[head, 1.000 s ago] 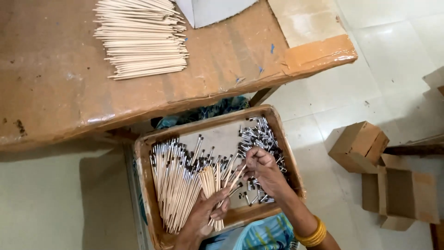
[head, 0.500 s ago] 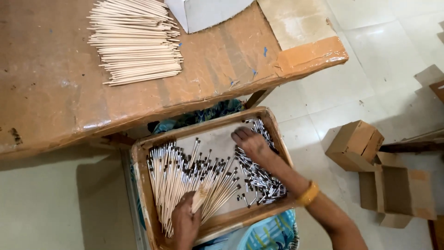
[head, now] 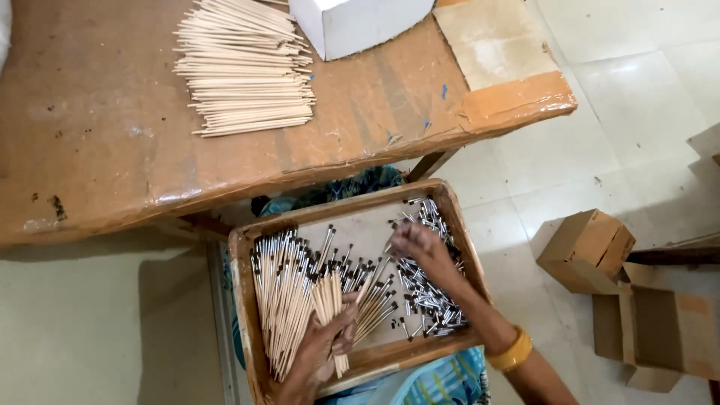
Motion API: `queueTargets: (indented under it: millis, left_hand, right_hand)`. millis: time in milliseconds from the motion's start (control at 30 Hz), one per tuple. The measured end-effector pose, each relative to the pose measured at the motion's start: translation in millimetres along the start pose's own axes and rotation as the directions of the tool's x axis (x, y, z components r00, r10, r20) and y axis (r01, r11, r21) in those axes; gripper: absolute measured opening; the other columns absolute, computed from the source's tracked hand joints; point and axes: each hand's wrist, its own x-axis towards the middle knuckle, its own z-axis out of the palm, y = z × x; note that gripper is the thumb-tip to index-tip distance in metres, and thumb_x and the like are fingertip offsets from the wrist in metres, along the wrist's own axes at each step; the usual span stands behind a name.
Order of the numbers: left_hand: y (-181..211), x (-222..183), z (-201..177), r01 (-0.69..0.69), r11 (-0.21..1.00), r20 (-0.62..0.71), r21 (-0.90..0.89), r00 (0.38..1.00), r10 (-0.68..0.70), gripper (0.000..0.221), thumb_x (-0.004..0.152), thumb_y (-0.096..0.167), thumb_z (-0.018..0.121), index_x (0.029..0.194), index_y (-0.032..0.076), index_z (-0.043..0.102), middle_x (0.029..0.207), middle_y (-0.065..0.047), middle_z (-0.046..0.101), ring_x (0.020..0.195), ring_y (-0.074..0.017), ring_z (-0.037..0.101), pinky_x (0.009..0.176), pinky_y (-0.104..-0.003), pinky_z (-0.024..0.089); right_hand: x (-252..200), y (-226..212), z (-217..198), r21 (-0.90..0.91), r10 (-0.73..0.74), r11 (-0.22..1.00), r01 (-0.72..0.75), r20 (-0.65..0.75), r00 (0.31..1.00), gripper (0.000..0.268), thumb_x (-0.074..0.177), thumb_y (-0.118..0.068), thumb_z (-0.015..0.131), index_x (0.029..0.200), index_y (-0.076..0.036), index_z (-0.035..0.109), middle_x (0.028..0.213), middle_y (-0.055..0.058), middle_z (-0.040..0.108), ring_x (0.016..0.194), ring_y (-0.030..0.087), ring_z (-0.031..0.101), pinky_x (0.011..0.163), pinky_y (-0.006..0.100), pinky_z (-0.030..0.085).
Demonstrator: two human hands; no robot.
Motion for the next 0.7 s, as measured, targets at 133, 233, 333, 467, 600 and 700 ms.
queueTargets:
  millis: [133, 233, 333, 467, 600, 700]
  left_hand:
    - [0.6, -3.7, 13.9, 0.090, 0.977, 0.088, -0.191, 0.993, -0.074, 0.042, 0.090, 0.016, 0.074, 0.126, -0.006, 0.067, 0.060, 0.001, 0.055, 0.041, -0.0052, 0.037, 0.033, -0.021, 0.030]
    - [8.8, -6.9, 19.3, 0.175, 0.956, 0.089, -0.235, 0.983, -0.158, 0.041, 0.090, 0.019, 0.075, 0.125, -0.001, 0.068, 0.057, 0.002, 0.049, 0.041, -0.0053, 0.035, 0.035, -0.021, 0.027]
    - [14.7, -9.9, 23.2, 0.192, 0.956, 0.099, -0.221, 0.980, -0.174, 0.041, 0.089, 0.019, 0.076, 0.125, 0.000, 0.068, 0.059, 0.001, 0.050, 0.041, -0.0052, 0.036, 0.036, -0.022, 0.026]
    - [-7.1, -2.1, 16.4, 0.210, 0.970, 0.098, -0.123, 0.975, -0.198, 0.038, 0.087, 0.020, 0.076, 0.120, 0.002, 0.069, 0.055, 0.002, 0.047, 0.040, -0.0059, 0.035, 0.035, -0.023, 0.025]
    - [-67.9, 13.1, -30.3, -0.271, 0.792, 0.002, 0.547, 0.946, 0.323, 0.048, 0.082, 0.010, 0.075, 0.128, 0.000, 0.067, 0.090, -0.014, 0.069, 0.076, -0.0214, 0.062, 0.066, -0.034, 0.049]
    - [-102.4, -4.3, -70.4, -0.514, 0.344, 0.298, 0.785, 0.802, 0.517, 0.061, 0.074, 0.003, 0.071, 0.135, 0.004, 0.063, 0.110, -0.020, 0.076, 0.100, -0.0303, 0.074, 0.086, -0.040, 0.058]
  right_hand:
    - [-30.2, -25.8, 10.6, 0.766, 0.340, 0.482, -0.426, 0.285, 0.896, 0.014, 0.102, -0.018, 0.057, 0.108, -0.006, 0.062, 0.098, 0.012, 0.074, 0.084, 0.020, 0.075, 0.071, 0.032, 0.063]
    - [-32.3, -36.2, 9.5, 0.805, 0.312, 0.441, -0.396, 0.276, 0.909, 0.013, 0.104, -0.019, 0.058, 0.103, -0.006, 0.058, 0.099, 0.012, 0.073, 0.085, 0.019, 0.076, 0.069, 0.030, 0.063]
    - [-30.8, -40.6, 7.9, 0.797, 0.328, 0.460, -0.393, 0.258, 0.909, 0.014, 0.102, -0.020, 0.059, 0.103, -0.006, 0.059, 0.092, 0.012, 0.073, 0.082, 0.019, 0.077, 0.064, 0.030, 0.062]
    - [-40.2, -35.4, 14.3, 0.772, 0.253, 0.552, -0.316, 0.206, 0.945, 0.013, 0.103, -0.018, 0.062, 0.102, -0.005, 0.060, 0.092, 0.015, 0.076, 0.077, 0.018, 0.075, 0.065, 0.030, 0.063]
    - [-41.5, -35.4, 21.3, 0.607, 0.278, 0.704, -0.369, 0.242, 0.929, 0.016, 0.101, -0.020, 0.064, 0.098, -0.005, 0.063, 0.086, 0.008, 0.074, 0.077, 0.016, 0.075, 0.065, 0.029, 0.062]
    - [-20.0, -11.5, 18.3, 0.167, 0.173, 0.967, -0.194, 0.131, 0.976, 0.023, 0.101, -0.024, 0.067, 0.090, -0.005, 0.065, 0.078, 0.010, 0.069, 0.071, 0.020, 0.070, 0.062, 0.033, 0.055]
